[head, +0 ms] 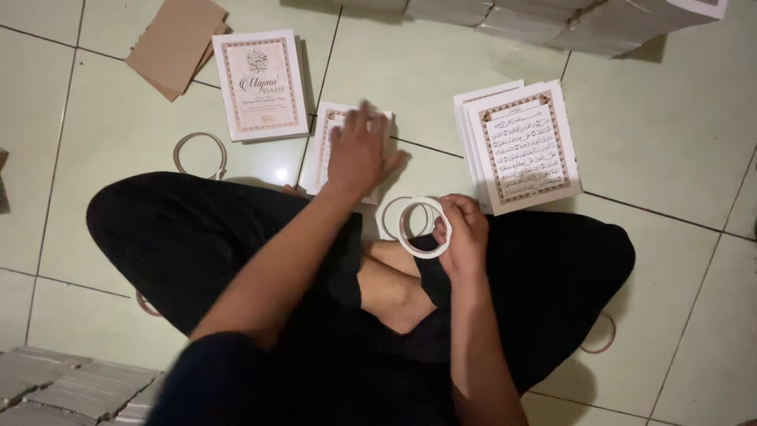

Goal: The person sits on the floor and uses clear adhesive tape to seal the spines of small books. They apply tape to the spine of each book, smooth it down, and place the finished book into a growing stack. The person handles the books and tape rolls by hand.

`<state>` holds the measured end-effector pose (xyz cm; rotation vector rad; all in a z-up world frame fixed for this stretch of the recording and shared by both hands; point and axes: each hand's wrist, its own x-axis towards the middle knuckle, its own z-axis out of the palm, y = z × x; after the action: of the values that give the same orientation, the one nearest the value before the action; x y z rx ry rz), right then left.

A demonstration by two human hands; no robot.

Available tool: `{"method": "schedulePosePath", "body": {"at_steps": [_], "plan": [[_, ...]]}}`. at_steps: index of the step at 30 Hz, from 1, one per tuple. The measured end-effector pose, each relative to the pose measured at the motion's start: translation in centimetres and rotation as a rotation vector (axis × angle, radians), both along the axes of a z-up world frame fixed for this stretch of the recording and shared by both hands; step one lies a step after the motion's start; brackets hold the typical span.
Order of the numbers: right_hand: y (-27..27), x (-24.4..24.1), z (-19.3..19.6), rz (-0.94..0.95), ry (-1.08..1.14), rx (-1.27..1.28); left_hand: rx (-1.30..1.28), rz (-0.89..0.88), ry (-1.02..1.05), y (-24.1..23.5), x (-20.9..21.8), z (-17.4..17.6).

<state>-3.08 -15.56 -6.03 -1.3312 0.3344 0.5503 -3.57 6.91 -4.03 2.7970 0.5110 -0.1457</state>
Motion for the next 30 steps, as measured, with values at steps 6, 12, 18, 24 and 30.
{"method": "schedulePosePath", "body": {"at_steps": [6, 12, 18, 24, 30], "plan": [[-0.5, 0.1, -0.1, 0.066, 0.056, 0.166, 0.096, 0.21, 0.219, -2.4, 1.6, 0.9], [-0.2, 0.7, -2.4, 0.058, 0.094, 0.231, 0.33, 0.235, 0.184, -2.6, 1.8, -0.8], [0.0, 0.7, -2.2, 0.078, 0.124, 0.242, 0.607, 0.092, -0.047, -2.7, 1.8, -7.2], [0.0, 1.0, -2.2, 0.122, 0.14, 0.219, 0.386, -0.005, -0.005, -0.6, 2.0, -2.6], [0.0, 1.2, -3.7, 0.159, 0.146, 0.168, -0.517, 0.136, -0.004, 12.1, 1.0, 7.6]]}}
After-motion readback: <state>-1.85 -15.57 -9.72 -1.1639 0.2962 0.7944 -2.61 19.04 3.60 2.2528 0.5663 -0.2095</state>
